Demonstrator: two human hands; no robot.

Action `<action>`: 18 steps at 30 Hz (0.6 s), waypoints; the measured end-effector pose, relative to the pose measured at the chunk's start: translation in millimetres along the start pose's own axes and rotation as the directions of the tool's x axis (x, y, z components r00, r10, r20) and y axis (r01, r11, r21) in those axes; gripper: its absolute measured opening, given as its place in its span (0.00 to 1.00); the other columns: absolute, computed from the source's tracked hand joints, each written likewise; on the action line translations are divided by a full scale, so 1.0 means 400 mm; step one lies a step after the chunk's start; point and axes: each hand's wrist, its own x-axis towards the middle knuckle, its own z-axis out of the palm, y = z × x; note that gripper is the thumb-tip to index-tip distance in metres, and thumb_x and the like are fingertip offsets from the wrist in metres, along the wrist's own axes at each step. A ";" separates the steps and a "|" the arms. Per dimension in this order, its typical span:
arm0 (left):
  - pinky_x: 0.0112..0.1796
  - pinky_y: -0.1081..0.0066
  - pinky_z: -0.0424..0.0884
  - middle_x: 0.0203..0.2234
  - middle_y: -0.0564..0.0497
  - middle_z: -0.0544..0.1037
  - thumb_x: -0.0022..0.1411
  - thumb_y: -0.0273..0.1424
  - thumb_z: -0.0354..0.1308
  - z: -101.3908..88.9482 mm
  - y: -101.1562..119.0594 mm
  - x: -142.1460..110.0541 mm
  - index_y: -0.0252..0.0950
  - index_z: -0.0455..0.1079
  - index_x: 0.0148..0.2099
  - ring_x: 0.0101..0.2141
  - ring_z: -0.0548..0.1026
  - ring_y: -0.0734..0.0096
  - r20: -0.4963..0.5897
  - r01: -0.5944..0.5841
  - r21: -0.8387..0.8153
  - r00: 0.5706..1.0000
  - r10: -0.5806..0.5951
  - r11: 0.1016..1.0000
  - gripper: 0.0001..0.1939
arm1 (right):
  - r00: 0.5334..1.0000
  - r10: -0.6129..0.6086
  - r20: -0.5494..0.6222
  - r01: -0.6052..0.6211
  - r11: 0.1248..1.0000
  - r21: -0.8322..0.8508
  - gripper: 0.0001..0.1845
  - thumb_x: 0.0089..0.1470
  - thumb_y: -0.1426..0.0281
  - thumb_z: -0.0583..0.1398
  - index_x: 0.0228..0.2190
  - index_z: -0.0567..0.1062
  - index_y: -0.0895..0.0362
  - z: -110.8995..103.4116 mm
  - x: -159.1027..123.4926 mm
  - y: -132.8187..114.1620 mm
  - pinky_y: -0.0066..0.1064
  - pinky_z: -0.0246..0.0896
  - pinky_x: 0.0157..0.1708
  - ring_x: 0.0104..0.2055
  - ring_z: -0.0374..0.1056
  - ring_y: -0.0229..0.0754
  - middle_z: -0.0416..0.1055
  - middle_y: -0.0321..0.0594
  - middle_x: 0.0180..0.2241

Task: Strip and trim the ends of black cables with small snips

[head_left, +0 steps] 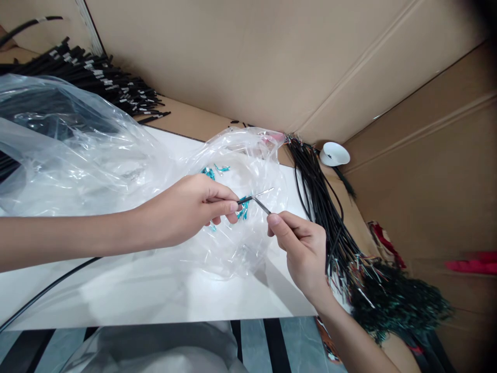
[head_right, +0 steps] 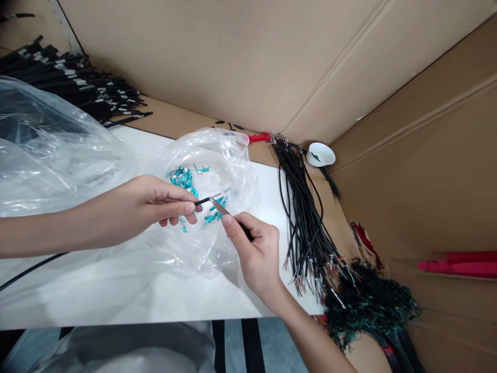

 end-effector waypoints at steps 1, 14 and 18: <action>0.26 0.76 0.67 0.26 0.57 0.80 0.64 0.36 0.54 0.000 0.000 0.001 0.41 0.79 0.31 0.25 0.72 0.76 0.000 0.002 0.003 1.000 -0.002 1.000 0.14 | 1.000 0.001 -0.003 -0.001 1.000 -0.010 0.22 0.61 0.60 0.60 0.19 0.68 0.57 0.000 0.000 0.001 0.28 0.39 0.19 0.20 0.44 0.31 0.49 0.28 0.16; 0.26 0.74 0.67 0.27 0.55 0.80 0.63 0.36 0.55 0.000 0.007 0.002 0.40 0.79 0.32 0.25 0.71 0.74 0.016 0.040 0.005 0.999 -0.040 0.999 0.14 | 0.991 -0.128 -0.029 0.115 0.955 -0.274 0.21 0.63 0.62 0.59 0.20 0.68 0.58 0.000 -0.009 0.007 0.26 0.41 0.18 0.19 0.47 0.30 0.51 0.29 0.17; 0.27 0.73 0.67 0.27 0.56 0.80 0.64 0.36 0.54 0.000 0.003 0.005 0.41 0.79 0.32 0.26 0.71 0.74 0.012 0.026 0.018 1.000 -0.026 1.000 0.14 | 0.976 -0.218 -0.025 0.194 0.909 -0.369 0.20 0.63 0.64 0.58 0.20 0.69 0.58 0.003 -0.010 0.005 0.26 0.40 0.18 0.18 0.45 0.30 0.49 0.28 0.16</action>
